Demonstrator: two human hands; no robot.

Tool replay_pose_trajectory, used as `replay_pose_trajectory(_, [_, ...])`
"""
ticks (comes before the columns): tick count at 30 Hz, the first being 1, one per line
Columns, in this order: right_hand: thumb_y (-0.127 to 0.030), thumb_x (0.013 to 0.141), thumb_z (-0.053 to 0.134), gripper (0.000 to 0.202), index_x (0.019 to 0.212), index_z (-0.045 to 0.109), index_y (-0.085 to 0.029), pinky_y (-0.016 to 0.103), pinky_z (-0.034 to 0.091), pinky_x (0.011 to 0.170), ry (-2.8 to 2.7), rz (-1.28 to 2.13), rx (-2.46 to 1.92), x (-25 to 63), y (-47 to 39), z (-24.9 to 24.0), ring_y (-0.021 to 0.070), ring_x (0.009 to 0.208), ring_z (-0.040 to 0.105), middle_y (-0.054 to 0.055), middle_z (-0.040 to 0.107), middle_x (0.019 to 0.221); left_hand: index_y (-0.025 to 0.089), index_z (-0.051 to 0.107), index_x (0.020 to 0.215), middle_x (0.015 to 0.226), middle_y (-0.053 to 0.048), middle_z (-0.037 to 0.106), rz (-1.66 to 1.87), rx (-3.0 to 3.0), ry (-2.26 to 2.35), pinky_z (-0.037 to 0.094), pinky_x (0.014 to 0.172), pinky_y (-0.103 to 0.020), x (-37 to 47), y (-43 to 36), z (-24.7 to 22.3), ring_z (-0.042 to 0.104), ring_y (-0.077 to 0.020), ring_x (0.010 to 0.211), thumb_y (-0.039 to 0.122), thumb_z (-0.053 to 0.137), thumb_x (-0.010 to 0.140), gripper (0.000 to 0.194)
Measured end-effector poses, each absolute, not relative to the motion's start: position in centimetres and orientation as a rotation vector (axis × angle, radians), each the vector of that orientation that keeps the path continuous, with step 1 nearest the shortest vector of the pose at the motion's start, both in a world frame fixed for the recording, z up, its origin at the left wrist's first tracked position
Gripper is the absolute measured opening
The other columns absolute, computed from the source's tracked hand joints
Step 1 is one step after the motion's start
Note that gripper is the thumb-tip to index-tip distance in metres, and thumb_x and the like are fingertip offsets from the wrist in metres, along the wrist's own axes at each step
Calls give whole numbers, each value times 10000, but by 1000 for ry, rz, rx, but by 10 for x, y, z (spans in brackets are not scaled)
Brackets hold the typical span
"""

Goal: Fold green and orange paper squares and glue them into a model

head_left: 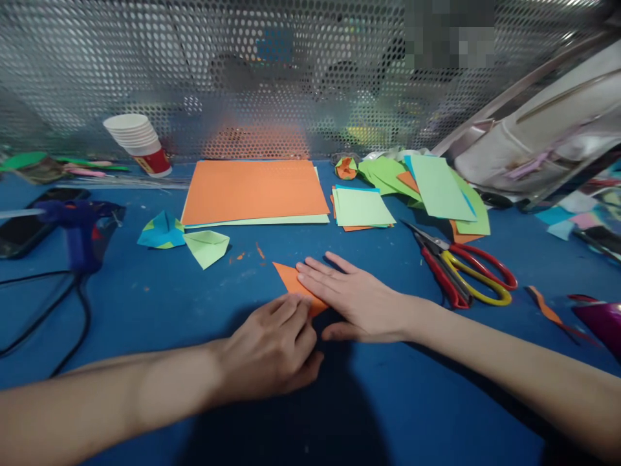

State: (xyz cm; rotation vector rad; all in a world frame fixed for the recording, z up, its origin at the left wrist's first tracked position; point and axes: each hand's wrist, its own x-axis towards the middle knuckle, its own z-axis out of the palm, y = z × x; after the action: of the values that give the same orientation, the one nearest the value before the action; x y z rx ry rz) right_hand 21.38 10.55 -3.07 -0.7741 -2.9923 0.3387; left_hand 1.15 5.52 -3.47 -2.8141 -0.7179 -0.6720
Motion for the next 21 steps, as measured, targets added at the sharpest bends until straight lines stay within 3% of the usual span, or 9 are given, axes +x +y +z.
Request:
replay_pose_trajectory(7, [-641,844,367,789,1406,289,-93,522,137,1111,-2951,125,-996,250,93,-35,269,1391,171,158,266,1476,59,667,867,944,-193,697,-663,-2768,-704,548,810,-350,11,56,-34,656,-262,919,289,496,809,292])
replay_pose_trajectory(13, [-662,829,365,850,1392,297,-29,557,154,1098,-2911,15,-1121,256,80,-27,309,1384,177,207,257,1466,66,659,841,942,-196,687,-671,-2779,-686,542,813,-351,10,56,-35,647,-265,921,306,505,811,287])
replay_pose_trajectory(17, [-713,779,387,914,1395,303,-44,505,181,1117,-2907,196,-996,231,67,-25,284,1389,173,188,283,1464,110,639,767,868,-149,686,-684,-2830,-691,552,764,-343,11,59,-31,651,-234,846,298,496,818,241])
replay_pose_trajectory(21, [-697,776,423,937,1397,284,-9,482,242,1106,-2913,425,-988,220,64,-30,291,1375,217,218,296,1449,126,608,818,757,-71,661,-748,-2863,-767,545,683,-297,12,68,-29,640,-180,736,223,462,844,176])
